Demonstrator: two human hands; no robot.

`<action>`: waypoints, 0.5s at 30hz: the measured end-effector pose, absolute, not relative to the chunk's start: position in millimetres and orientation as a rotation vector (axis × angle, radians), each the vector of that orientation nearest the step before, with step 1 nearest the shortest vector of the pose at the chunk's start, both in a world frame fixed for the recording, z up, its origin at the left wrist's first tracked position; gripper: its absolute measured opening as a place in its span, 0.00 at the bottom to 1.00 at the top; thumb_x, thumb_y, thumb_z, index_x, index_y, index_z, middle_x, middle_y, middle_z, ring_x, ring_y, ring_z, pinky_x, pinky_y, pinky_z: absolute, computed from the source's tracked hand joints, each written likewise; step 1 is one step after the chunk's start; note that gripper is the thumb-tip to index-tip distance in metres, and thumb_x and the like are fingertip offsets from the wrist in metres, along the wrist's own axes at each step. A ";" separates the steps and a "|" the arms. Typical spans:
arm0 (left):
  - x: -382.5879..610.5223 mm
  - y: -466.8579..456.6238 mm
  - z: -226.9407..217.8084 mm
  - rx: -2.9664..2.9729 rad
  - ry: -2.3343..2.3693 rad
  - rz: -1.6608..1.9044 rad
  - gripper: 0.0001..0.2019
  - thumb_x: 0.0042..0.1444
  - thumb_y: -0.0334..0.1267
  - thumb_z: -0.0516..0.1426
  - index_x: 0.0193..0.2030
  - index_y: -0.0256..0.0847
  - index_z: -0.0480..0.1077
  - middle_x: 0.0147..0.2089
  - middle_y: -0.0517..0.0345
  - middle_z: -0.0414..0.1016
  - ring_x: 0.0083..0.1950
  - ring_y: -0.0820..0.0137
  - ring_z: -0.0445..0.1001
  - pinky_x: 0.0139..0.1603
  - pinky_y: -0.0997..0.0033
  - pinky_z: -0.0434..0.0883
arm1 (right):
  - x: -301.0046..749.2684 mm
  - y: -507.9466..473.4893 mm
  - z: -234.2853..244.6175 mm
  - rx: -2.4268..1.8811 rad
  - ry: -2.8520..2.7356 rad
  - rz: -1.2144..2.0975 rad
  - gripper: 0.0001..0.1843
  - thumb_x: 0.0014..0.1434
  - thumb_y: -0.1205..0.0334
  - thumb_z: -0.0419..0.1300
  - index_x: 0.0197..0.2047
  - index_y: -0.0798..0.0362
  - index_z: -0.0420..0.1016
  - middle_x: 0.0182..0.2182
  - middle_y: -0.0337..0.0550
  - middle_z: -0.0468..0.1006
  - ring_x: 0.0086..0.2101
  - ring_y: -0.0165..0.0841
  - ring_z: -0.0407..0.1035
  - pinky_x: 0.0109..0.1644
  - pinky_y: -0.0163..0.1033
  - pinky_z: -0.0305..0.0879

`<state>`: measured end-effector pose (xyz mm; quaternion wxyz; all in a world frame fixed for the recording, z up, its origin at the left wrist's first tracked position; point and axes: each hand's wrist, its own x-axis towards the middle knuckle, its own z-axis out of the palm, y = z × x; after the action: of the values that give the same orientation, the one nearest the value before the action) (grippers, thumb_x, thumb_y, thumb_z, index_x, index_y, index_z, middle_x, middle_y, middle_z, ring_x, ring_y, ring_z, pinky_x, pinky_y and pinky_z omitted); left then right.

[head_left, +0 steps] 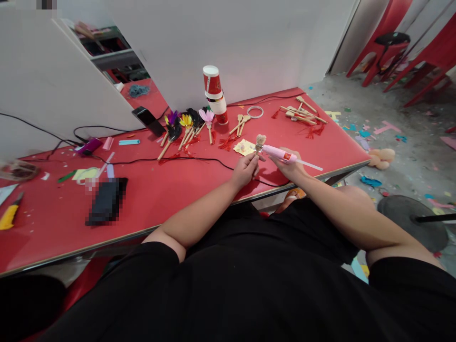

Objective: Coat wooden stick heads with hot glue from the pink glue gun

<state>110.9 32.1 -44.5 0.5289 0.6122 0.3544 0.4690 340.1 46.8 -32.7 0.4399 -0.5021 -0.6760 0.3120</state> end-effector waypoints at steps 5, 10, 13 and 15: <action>110.5 32.3 -47.3 1.526 0.865 1.135 0.36 0.75 0.79 0.59 0.48 0.42 0.77 0.19 0.70 0.67 0.17 0.75 0.62 0.24 0.71 0.59 | 339.0 48.7 -36.2 -1.254 -1.657 0.782 0.44 0.61 0.08 0.69 0.33 0.43 0.70 0.27 0.38 0.72 0.30 0.37 0.61 0.38 0.49 0.61; 109.4 32.1 -47.4 1.575 0.894 1.144 0.35 0.76 0.79 0.59 0.47 0.43 0.77 0.19 0.70 0.67 0.18 0.75 0.62 0.26 0.70 0.60 | 339.9 50.5 -40.7 -1.279 -1.654 0.777 0.40 0.66 0.13 0.71 0.34 0.43 0.70 0.28 0.39 0.71 0.31 0.38 0.62 0.37 0.48 0.61; 109.4 32.9 -47.7 1.576 0.886 1.143 0.36 0.75 0.80 0.59 0.47 0.43 0.76 0.19 0.71 0.67 0.17 0.75 0.62 0.25 0.70 0.59 | 340.1 50.6 -42.0 -1.304 -1.653 0.768 0.39 0.68 0.18 0.73 0.34 0.43 0.67 0.27 0.37 0.69 0.30 0.36 0.61 0.36 0.47 0.59; 109.5 33.6 -48.2 1.569 0.873 1.136 0.36 0.75 0.80 0.59 0.47 0.43 0.76 0.18 0.71 0.67 0.17 0.74 0.61 0.25 0.70 0.59 | 340.0 50.5 -42.4 -1.314 -1.645 0.763 0.39 0.68 0.20 0.75 0.34 0.44 0.66 0.26 0.36 0.67 0.30 0.36 0.60 0.36 0.46 0.57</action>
<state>109.5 33.6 -48.2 0.4866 0.6452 0.3588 0.4672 340.0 50.5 -42.4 0.4361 -0.5281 -0.6611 0.3065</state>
